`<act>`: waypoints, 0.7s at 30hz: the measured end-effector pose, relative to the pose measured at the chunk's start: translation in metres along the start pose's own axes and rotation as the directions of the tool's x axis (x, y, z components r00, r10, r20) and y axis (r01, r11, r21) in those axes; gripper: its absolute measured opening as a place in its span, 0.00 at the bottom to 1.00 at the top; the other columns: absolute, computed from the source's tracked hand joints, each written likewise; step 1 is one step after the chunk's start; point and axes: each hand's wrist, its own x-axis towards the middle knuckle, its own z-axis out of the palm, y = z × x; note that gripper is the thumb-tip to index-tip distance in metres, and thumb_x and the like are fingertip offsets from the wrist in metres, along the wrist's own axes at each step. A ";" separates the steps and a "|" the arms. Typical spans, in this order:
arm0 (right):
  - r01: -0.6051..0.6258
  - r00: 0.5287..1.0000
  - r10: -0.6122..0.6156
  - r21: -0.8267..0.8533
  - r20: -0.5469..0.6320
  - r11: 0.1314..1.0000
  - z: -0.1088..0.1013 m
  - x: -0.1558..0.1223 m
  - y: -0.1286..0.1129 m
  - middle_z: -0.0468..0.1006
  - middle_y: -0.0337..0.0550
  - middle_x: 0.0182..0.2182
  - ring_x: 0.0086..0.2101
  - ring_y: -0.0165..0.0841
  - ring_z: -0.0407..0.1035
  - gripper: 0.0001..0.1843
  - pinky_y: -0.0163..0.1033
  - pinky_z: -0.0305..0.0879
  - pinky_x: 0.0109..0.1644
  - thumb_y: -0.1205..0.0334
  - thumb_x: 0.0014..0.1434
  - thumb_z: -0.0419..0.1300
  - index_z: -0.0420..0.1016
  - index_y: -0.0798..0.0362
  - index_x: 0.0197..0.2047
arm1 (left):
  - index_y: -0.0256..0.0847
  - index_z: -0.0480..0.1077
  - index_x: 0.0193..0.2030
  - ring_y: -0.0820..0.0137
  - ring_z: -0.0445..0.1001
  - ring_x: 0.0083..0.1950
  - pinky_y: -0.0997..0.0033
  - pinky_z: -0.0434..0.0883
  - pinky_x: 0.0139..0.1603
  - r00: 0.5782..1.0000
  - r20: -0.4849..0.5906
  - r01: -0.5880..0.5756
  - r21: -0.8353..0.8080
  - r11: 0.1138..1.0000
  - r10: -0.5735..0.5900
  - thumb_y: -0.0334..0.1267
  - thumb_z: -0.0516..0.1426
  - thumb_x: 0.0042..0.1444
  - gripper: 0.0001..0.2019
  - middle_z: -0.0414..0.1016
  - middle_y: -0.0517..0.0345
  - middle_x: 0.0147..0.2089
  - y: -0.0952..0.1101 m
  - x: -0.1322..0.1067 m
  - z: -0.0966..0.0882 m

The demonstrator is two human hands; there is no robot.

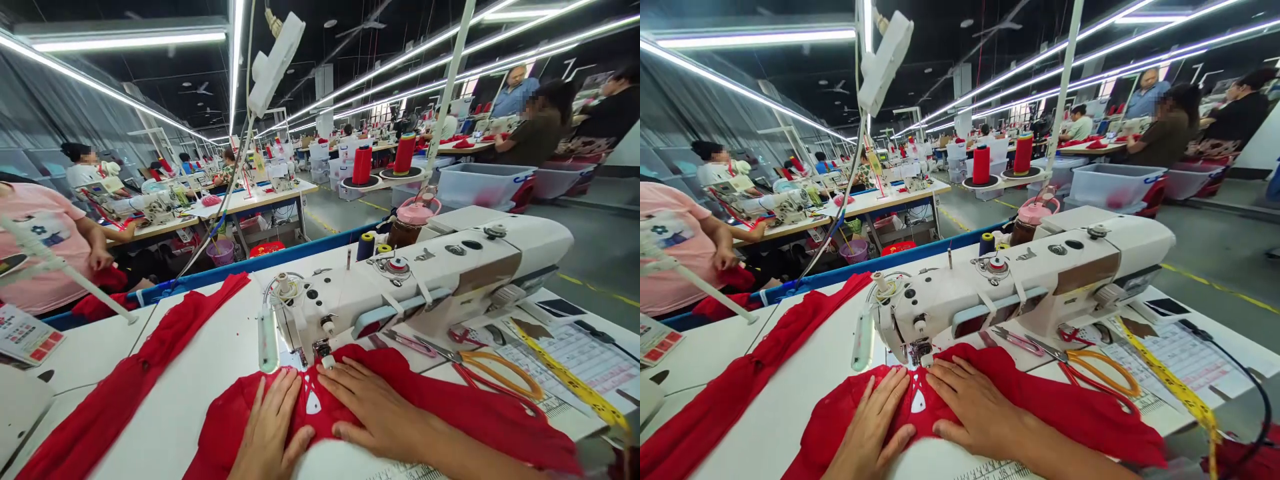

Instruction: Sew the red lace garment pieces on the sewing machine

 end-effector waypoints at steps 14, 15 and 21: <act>0.165 0.923 -0.235 -0.239 -0.305 0.957 0.020 0.025 -0.009 0.77 0.51 0.54 0.52 0.42 0.70 0.18 0.48 0.64 0.60 0.61 0.68 0.56 0.73 0.57 0.58 | 0.39 0.67 0.60 0.62 0.78 0.57 0.57 0.77 0.58 0.971 -0.234 -0.100 -0.179 0.979 0.056 0.33 0.52 0.67 0.16 0.79 0.47 0.55 0.014 0.022 -0.007; 0.163 0.929 -0.228 -0.232 -0.292 0.959 0.019 0.023 -0.010 0.77 0.51 0.55 0.53 0.42 0.69 0.18 0.47 0.64 0.60 0.60 0.68 0.56 0.73 0.57 0.58 | 0.38 0.67 0.61 0.61 0.77 0.58 0.55 0.76 0.59 0.967 -0.245 -0.109 -0.132 0.985 0.074 0.33 0.52 0.67 0.17 0.78 0.46 0.56 0.013 0.018 -0.002; 0.191 0.899 -0.295 -0.316 -0.325 0.929 0.014 0.017 -0.002 0.77 0.44 0.56 0.53 0.42 0.72 0.23 0.45 0.65 0.60 0.59 0.62 0.62 0.71 0.48 0.61 | 0.36 0.70 0.59 0.60 0.80 0.55 0.57 0.77 0.57 0.941 -0.321 -0.141 -0.074 0.987 0.110 0.37 0.56 0.64 0.17 0.81 0.48 0.54 0.005 0.012 0.018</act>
